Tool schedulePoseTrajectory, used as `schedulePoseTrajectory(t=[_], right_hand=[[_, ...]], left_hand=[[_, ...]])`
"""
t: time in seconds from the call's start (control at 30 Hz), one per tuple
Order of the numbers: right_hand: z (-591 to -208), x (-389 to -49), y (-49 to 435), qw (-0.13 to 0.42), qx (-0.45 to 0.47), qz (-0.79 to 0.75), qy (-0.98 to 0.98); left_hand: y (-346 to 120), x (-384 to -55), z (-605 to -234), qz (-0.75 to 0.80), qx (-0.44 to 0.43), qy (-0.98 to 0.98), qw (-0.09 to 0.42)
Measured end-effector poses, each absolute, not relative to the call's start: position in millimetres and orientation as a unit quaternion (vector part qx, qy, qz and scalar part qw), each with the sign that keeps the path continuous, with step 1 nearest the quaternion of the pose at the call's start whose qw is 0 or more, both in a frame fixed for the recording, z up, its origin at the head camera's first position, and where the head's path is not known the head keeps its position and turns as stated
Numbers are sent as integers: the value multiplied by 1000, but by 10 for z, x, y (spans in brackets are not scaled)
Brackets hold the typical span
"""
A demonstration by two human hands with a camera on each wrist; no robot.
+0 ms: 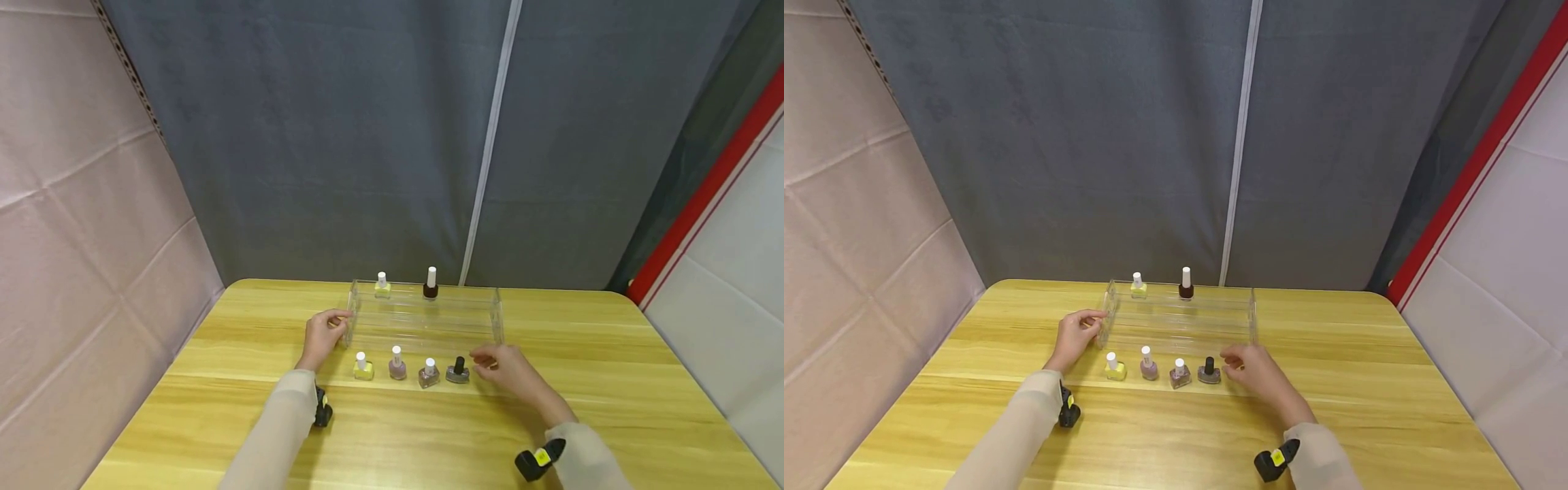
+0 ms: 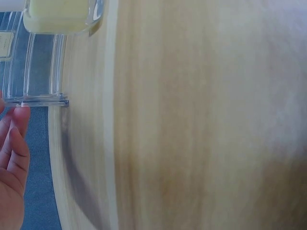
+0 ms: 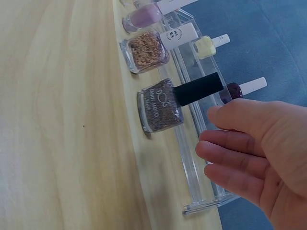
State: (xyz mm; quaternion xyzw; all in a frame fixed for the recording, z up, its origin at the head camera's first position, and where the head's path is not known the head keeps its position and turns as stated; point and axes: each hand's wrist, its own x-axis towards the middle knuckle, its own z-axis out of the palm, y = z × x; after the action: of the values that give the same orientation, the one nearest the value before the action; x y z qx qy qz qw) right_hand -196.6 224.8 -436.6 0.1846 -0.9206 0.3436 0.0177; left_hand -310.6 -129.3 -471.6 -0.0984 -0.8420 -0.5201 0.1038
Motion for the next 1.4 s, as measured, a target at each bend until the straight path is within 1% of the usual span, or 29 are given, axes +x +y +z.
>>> schedulePoseTrajectory(t=[0.2,0.63,1.4], right_hand=[[-4427,-1959,2224,8,169,349,-922],[-4506,-1928,2201,-21,168,377,-911],[-4606,-1948,2141,-2,163,361,-918]], left_hand=[[-1288,-3101,-4704,-521,-98,-841,106],[-1301,-3115,-4727,-521,-100,-842,102],[-1296,-3114,-4738,-529,-97,-837,100]])
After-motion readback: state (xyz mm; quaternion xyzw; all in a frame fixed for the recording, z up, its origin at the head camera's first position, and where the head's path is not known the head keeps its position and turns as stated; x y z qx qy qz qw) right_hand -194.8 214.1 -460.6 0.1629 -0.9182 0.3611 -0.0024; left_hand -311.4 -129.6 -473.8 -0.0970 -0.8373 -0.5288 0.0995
